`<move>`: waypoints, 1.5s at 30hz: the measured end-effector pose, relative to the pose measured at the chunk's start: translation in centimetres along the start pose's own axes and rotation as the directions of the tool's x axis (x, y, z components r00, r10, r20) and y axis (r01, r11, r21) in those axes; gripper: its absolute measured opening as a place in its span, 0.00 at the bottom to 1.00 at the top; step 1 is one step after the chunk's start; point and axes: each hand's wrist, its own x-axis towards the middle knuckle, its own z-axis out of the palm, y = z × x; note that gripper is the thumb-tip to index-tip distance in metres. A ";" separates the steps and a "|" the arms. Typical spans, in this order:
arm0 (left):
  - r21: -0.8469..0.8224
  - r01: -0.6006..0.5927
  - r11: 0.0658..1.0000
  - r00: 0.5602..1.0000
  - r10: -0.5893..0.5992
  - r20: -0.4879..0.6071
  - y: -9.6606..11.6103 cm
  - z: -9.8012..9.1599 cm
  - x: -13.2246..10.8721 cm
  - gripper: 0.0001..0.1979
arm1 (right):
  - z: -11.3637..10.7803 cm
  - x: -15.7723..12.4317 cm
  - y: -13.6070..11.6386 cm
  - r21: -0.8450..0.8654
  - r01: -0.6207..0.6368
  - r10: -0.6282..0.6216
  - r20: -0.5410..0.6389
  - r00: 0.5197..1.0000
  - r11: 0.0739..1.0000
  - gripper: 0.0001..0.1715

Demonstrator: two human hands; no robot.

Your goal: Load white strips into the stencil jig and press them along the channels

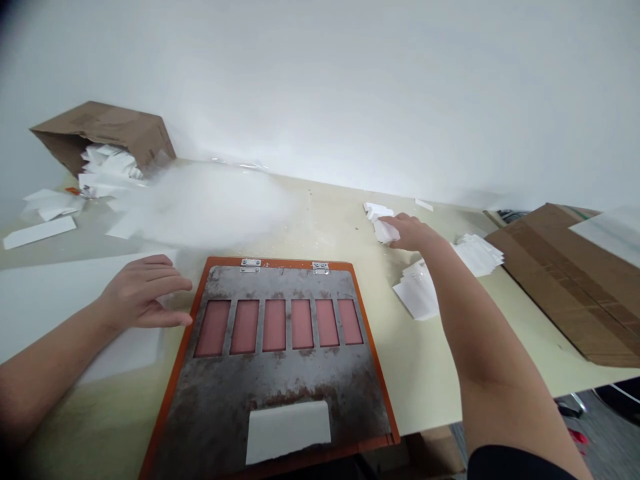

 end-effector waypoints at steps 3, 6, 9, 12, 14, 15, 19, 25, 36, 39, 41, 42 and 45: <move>0.002 0.003 1.000 1.000 -0.003 -0.004 0.0 0.1 0.0 0.20 | -0.6 0.2 -0.7 0.009 -0.035 0.033 0.111 0.993 0.999 0.41; 0.013 0.025 1.000 1.000 -0.025 0.019 -0.1 0.2 -0.1 0.22 | -1.1 0.5 -1.1 0.006 -0.076 0.073 0.183 0.980 0.997 0.43; 0.018 0.047 0.999 0.998 -0.047 0.045 -0.1 0.3 -0.3 0.22 | -1.3 0.8 -1.3 0.005 -0.098 0.095 0.208 0.974 0.995 0.43; 0.018 0.046 0.999 0.998 -0.046 0.037 0.0 0.3 -0.3 0.22 | -1.5 0.9 -1.5 0.003 -0.093 0.091 0.197 0.976 0.996 0.44; 0.016 0.035 0.999 0.999 -0.035 0.029 0.1 0.3 -0.1 0.22 | -1.6 0.8 -1.5 -0.003 -0.083 0.082 0.186 0.979 0.997 0.47; 0.014 0.027 1.000 0.999 -0.027 0.023 0.1 0.2 0.0 0.21 | -1.7 0.8 -1.4 -0.005 -0.081 0.080 0.183 0.980 0.997 0.48; 0.016 -0.007 1.000 1.000 0.007 0.014 0.4 -0.1 0.7 0.20 | -1.8 0.6 -1.3 0.017 -0.085 0.082 0.160 0.984 0.996 0.51; 0.048 -0.003 0.999 1.000 0.003 -0.006 0.4 -0.4 0.9 0.22 | -4.2 1.3 -4.3 0.083 0.033 -0.034 0.015 0.999 0.996 0.44; 0.095 -0.050 0.994 0.993 0.040 0.107 0.3 -0.6 0.6 0.23 | -8.7 4.6 -15.7 0.104 0.159 -0.167 0.072 0.983 0.982 0.44; 0.120 -0.066 0.991 0.992 0.052 0.116 0.4 -0.6 0.7 0.23 | -8.0 3.8 -15.7 0.103 0.140 -0.142 0.015 0.990 0.985 0.45; 0.129 -0.072 0.989 0.993 0.059 0.105 0.5 -0.6 0.8 0.23 | -7.5 2.8 -15.4 0.104 0.138 -0.133 -0.061 0.989 0.985 0.43; 0.130 -0.073 0.989 0.993 0.060 0.101 0.5 -0.5 0.9 0.23 | -7.3 2.3 -15.2 0.106 0.147 -0.136 -0.103 0.985 0.984 0.41; 0.119 -0.078 0.990 0.994 0.068 0.083 0.6 -0.5 1.0 0.24 | -6.5 0.6 -15.0 0.107 0.173 -0.145 -0.230 0.962 0.979 0.29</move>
